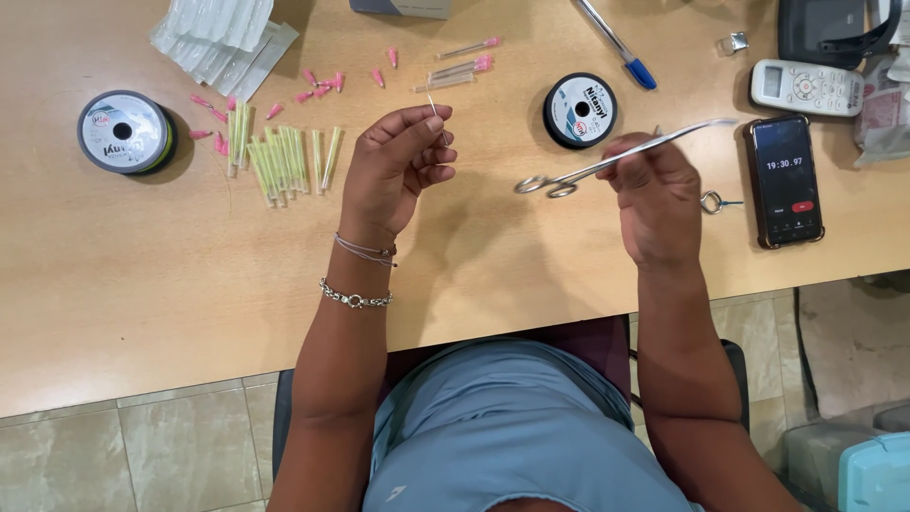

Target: The person sits at a table and assembles medical supplies by inserting a thin needle into a small pink plastic tube. They use a pair of metal hemostats to hold the needle steady while inserting it into the tube. The person repeats this process with multiple needles and tubes, placing the finished assemblies on the table.

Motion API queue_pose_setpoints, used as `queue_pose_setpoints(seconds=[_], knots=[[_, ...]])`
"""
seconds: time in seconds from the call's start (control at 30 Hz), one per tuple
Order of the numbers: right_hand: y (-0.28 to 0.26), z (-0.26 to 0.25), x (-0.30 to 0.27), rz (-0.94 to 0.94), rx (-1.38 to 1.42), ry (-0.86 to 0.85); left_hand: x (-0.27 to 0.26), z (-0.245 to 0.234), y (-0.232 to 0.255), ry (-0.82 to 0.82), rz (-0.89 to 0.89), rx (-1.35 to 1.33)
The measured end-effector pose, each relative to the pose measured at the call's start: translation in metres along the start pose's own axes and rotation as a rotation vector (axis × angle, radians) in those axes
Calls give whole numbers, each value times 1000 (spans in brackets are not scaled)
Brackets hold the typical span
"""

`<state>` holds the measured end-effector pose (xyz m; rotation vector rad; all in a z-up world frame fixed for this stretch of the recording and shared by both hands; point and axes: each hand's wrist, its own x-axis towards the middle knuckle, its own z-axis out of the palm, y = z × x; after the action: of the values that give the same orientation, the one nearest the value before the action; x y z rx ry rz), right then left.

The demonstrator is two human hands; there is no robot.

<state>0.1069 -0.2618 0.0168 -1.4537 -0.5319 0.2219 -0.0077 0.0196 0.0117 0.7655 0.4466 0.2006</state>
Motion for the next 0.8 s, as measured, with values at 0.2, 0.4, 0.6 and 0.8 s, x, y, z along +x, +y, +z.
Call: queue_pose_setpoints(seconds=[0.2, 0.4, 0.6, 0.8], knots=[[-3, -2, 6, -10, 130, 155, -2, 2, -1, -31, 13, -48], [-1, 15, 4, -18, 167, 173, -4, 4, -3, -100, 5, -141], [-10, 28, 1, 41, 252, 157, -4, 4, -5, -136, -5, -153], [-35, 44, -64, 285, 265, -194, -3, 4, -4, -125, -16, -166]])
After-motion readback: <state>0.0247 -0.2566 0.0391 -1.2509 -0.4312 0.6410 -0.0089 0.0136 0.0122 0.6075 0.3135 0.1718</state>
